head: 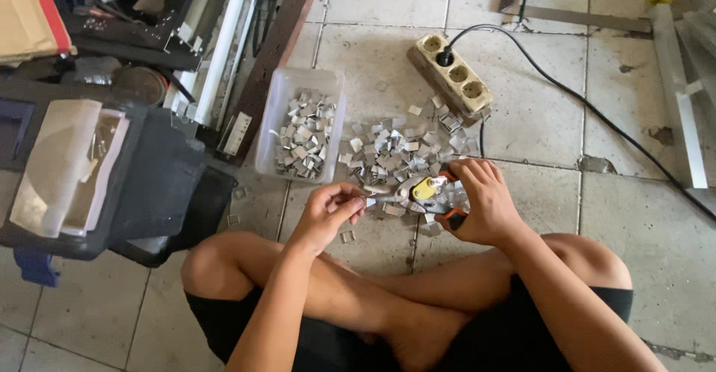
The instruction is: The person sits on the floor and uses pliers to cut small metal pieces from a pile. They pick up each piece, cut it, and place it into a plastic container. The process is repeated continuously throughout the clip.
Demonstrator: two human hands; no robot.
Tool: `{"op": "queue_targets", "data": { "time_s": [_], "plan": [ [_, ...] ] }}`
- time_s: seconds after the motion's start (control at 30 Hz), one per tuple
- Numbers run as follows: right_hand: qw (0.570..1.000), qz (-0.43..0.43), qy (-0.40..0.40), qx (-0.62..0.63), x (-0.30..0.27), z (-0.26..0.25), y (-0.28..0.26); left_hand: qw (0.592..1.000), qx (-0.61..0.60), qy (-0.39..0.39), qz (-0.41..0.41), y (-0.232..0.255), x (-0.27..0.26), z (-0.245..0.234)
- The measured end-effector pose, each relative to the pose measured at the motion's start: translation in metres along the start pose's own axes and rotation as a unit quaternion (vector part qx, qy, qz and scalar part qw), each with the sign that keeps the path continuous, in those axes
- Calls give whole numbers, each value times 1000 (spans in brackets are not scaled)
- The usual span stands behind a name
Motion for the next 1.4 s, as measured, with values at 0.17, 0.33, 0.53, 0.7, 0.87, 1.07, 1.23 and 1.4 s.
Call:
{"op": "queue_targets", "data": {
  "time_s": [0.17,0.33,0.53,0.7,0.87,1.07,1.23,1.4],
  "plan": [
    [999,-14,-11,-44,-3,11,1,1000,3,-12,11,3,-4,-6],
    [999,-3,-19,-48,-2,10,-3,1000,-5,-3,9,3,-1,-5],
    [996,0,2,-88,-8,20,7,1000,-27,0,-5,8,-4,-6],
    [996,-17,18,-85,-2,14,-6,998,-55,-18,-31,-2,-5,-10],
    [997,-26,51,-49,-12,23,13,997,-57,-25,-45,13,-5,-12],
    [995,7,82,-48,-6,17,19,993,92,72,33,29,-1,-25],
    [991,89,100,-32,-7,13,29,871,366,278,176,30,24,-62],
    [983,159,89,29,-4,5,32,772,471,372,208,28,29,-37]
  ]
}}
Point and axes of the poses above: each hand's wrist, its own x-axis towards the middle knuckle, its own z-axis out of the palm, y = z × x, the point moved 2 cm from there along x, towards the middle knuckle, and after that the axes turned 5 degrees about -y, right-handed, at the moved point
